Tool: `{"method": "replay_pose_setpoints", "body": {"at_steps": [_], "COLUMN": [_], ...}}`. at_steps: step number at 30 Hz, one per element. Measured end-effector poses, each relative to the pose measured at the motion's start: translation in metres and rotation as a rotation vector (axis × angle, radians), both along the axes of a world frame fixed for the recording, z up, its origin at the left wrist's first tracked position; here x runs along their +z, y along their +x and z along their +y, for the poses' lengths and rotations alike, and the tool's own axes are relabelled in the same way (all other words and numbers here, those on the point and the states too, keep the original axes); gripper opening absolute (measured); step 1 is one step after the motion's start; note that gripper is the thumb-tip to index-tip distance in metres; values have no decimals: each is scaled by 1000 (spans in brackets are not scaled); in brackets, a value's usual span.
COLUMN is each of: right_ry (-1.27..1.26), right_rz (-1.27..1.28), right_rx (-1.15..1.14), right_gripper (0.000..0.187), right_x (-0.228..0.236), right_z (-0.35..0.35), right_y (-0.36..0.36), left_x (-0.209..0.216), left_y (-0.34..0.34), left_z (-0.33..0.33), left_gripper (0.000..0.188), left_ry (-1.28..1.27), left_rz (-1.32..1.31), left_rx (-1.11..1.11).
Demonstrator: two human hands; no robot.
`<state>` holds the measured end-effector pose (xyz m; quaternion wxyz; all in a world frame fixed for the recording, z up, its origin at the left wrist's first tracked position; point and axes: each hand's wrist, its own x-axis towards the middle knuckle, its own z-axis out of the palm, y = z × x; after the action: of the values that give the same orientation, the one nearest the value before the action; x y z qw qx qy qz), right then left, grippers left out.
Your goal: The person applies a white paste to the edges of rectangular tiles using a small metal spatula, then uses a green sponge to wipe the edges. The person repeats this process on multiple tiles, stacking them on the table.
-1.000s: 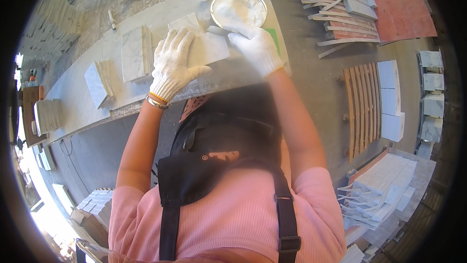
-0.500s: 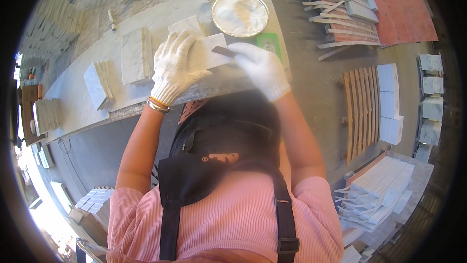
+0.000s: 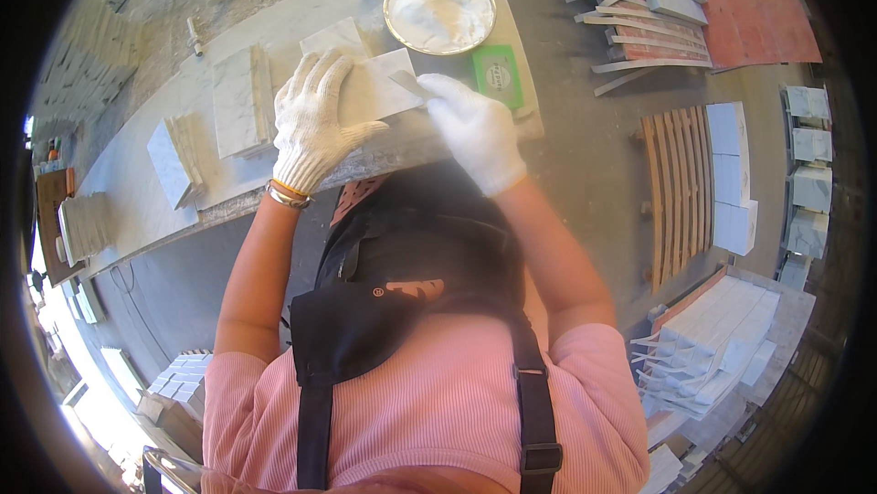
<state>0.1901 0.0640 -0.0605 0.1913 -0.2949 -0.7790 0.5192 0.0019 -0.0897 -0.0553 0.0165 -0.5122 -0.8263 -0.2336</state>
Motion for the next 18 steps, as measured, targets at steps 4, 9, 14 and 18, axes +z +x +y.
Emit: {"method": "replay_pose_setpoints", "body": {"at_steps": [4,9,14,18], "right_ry": [36,218,-47,-50], "right_rz": [16,34,88,73], "right_rx": [-23,50,-108,-1], "right_gripper": [31,29,31,30], "right_x": [1,10,20,10], "right_z": [-23,-48,8,14], "right_y": [-13,-26,-8,-10], "left_x": [-3,-1,6,4], "left_y": [0,-4,-1,-1], "left_z": [1,5,0,0], "left_gripper": [92,94,96,98], "left_ry": [2,-36,-75,-47], "left_rz": [-3,30,-56,-12], "left_rx": [4,15,-3,2]}}
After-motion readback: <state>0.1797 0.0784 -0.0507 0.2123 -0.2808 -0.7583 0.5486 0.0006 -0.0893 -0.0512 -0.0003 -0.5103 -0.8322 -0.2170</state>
